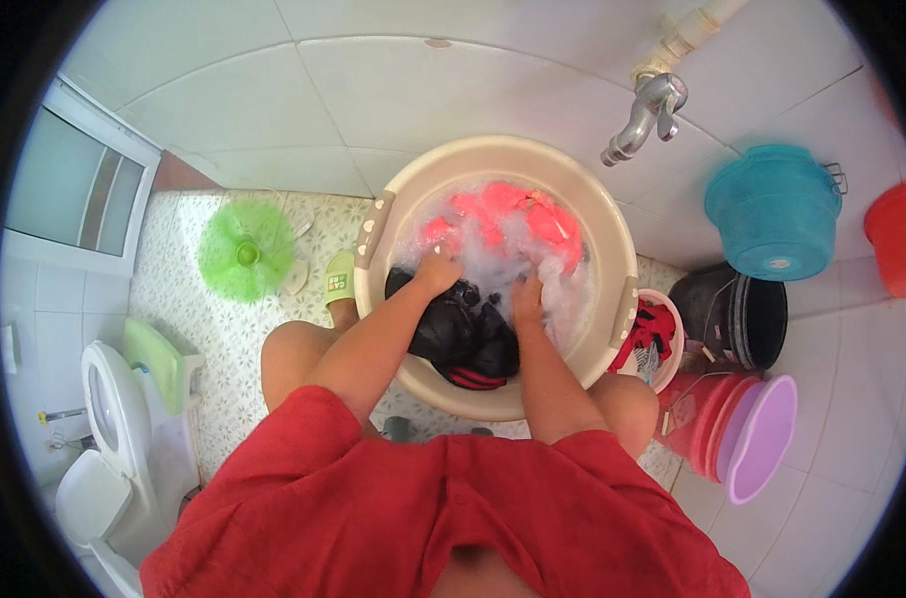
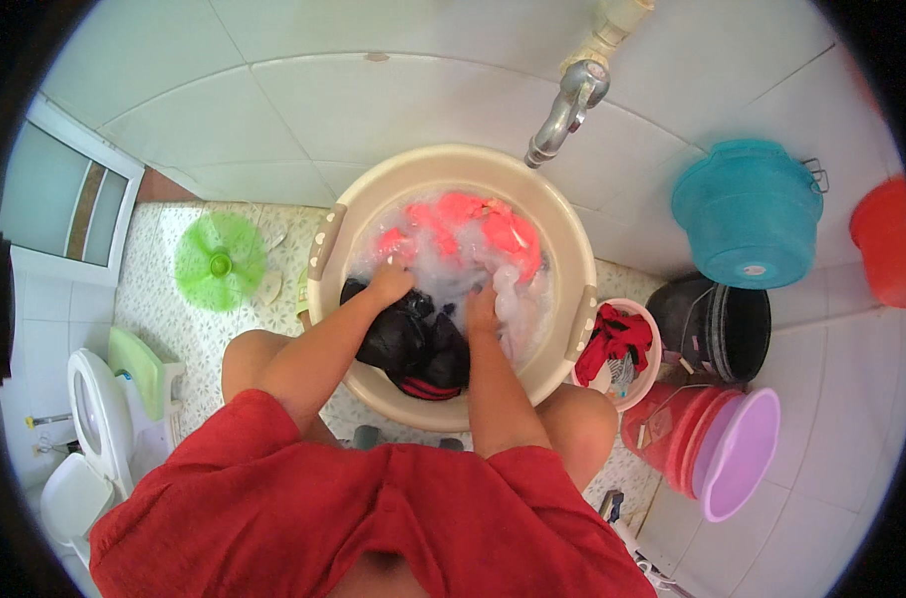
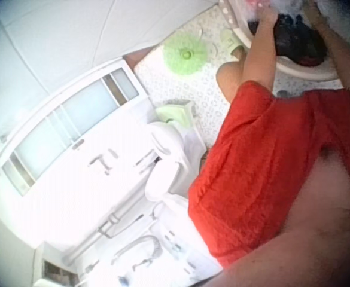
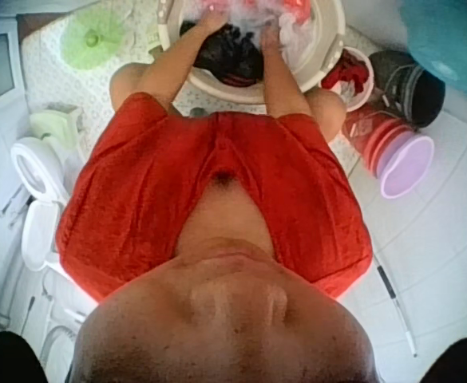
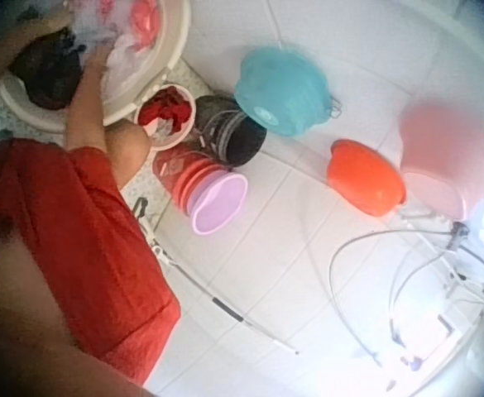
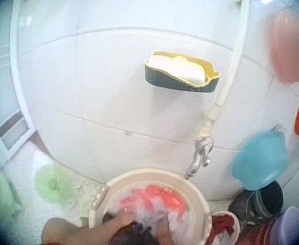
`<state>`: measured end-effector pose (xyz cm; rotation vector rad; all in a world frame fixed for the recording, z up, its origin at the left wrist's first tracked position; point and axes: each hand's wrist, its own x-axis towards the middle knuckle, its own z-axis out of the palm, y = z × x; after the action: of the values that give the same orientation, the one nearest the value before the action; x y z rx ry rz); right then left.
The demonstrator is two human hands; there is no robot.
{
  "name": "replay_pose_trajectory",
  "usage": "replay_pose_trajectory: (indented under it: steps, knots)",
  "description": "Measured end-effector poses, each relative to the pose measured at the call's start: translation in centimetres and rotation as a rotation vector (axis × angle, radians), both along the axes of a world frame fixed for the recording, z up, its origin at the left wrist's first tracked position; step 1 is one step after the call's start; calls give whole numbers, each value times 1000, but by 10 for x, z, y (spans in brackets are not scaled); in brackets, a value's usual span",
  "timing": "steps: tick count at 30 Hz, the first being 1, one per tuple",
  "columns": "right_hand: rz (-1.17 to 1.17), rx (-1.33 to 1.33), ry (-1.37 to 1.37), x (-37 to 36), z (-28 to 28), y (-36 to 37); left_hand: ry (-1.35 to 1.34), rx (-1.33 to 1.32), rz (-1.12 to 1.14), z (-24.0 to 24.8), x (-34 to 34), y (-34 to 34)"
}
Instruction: The person hand-washes laundry by scrubbing clothes in a basin of soapy water, wringing out a black garment, placing it into a small basket, and applying soap to a pink garment to wash it.
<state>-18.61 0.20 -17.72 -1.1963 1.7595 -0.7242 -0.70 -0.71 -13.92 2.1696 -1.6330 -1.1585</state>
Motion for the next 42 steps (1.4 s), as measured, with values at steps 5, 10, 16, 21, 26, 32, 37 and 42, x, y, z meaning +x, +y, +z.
replay_pose_trajectory:
  steps: [5, 10, 16, 21, 26, 32, 37, 42]
  knots:
    - [212, -126, 321, 69, 63, 32, 887, 25, 472, 7, -3, -9]
    - [121, -365, 59, 88, 127, 37, 916, 440, 538, 11, -2, -16]
    - [-5, -396, 365, 31, 63, -28, 872, 288, -28, 61, -12, 21]
    - [119, -517, 296, 2, 29, -22, 589, 238, 177, 50, -5, 6]
    - [364, -105, 267, -12, 21, -15, 116, 140, -93, 6, 11, -29]
    - [377, -230, 165, -17, -26, -6, -16, -149, -168, 10, 11, -67]
    - [405, -247, 262, -35, -152, -18, -15, -169, -9, 8, 5, -84]
    - [770, -61, 536, -131, -201, -68, 368, -164, -214, 24, -14, -86]
